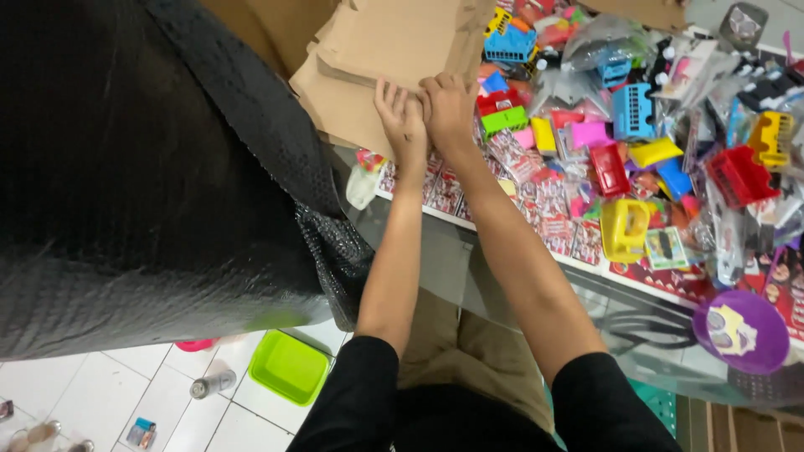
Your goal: The person assembles flat cardboard boxes by folding the flaps and inserting tabs into slots to form the box structure. They repeat this process for multiple boxes, stacking the finished ones on a glass table.
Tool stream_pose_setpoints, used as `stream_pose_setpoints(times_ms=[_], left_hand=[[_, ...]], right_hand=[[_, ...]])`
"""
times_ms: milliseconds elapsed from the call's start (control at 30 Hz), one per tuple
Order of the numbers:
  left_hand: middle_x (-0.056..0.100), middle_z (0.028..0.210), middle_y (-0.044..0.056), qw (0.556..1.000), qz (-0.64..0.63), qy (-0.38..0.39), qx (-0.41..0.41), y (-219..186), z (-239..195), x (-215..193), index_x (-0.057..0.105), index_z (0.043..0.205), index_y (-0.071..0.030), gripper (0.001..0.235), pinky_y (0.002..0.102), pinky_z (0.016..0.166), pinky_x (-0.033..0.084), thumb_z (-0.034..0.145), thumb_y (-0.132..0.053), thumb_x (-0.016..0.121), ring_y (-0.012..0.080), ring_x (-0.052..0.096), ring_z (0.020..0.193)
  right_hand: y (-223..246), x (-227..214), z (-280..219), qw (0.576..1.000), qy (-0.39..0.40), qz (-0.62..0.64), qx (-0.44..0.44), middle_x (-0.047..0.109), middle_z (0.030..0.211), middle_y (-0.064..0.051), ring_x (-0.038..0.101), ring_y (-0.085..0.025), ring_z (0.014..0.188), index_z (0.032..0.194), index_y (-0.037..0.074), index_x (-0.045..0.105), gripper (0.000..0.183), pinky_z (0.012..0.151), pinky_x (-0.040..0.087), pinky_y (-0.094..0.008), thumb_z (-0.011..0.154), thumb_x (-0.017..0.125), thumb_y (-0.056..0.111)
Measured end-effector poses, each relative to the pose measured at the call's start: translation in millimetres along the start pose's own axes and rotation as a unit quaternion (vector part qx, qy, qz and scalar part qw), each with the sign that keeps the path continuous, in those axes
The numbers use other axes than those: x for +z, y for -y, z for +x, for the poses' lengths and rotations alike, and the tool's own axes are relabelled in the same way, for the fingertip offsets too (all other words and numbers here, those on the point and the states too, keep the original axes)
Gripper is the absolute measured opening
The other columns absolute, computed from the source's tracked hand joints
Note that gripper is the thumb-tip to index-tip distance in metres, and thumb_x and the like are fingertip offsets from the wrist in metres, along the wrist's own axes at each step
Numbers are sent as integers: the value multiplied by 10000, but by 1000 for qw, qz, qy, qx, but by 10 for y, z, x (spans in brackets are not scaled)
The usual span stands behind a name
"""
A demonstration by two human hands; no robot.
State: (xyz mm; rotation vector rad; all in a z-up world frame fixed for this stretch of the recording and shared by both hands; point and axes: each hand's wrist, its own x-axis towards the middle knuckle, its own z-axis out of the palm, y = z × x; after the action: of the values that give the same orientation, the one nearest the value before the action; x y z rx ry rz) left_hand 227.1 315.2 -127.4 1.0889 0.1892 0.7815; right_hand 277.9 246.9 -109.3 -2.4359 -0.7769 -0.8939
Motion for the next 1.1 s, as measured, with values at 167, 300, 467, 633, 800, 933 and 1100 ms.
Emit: stream_pose_setpoints(times_ms=[167,300,467,633,800,933,1100], left_hand=[[378,1546,282,998,3,-32,-51,-91,-68,56,250,1553,3,663,404,1158,409,924,-63,447,373,470,1405],[383,1562,272,993,-71,-47,-78,-49,-67,32,241,1565,0,644,373,1139,410,951,-28,431,355,498,1386],[341,1586,292,992,-79,-44,-84,-60,-76,39,227,1567,-6,663,381,1145,414,934,-17,424,382,464,1416],[421,1537,295,997,-5,-48,-60,-135,-96,43,281,1546,12,632,384,1130,428,938,-29,450,366,525,1368],[445,1578,215,921,363,35,136,-200,-121,25,334,1562,-60,776,467,1250,335,799,62,407,420,447,1453],[489,1511,226,941,322,23,105,-182,-102,22,390,1530,-74,676,451,1193,395,865,34,440,421,491,1409],[307,1671,144,900,418,25,125,-189,-74,6,370,1577,-105,758,497,1320,223,839,55,439,401,295,1558]], right_hand=[[-55,22,88,996,9,82,30,677,946,-79,563,-291,902,888,95,774,137,873,363,-434,873,667,180],[-87,-73,150,993,26,112,20,743,915,-82,604,-302,851,852,75,799,132,864,399,-423,850,708,171],[-111,-46,166,996,37,74,-27,703,923,-65,582,-273,868,901,95,799,196,859,353,-429,906,686,255],[-79,-35,239,998,40,42,-26,695,863,-63,547,-297,829,864,137,801,178,810,357,-445,926,661,228],[-104,82,272,989,-1,-102,-111,661,876,-104,531,-274,839,879,76,679,178,830,372,-429,953,629,230],[19,-181,329,995,-20,-31,-93,642,850,-71,518,-269,815,847,94,671,103,824,356,-436,891,661,186],[121,-447,396,988,-35,146,24,688,719,-18,553,-225,689,755,98,756,54,719,410,-360,805,764,115]])
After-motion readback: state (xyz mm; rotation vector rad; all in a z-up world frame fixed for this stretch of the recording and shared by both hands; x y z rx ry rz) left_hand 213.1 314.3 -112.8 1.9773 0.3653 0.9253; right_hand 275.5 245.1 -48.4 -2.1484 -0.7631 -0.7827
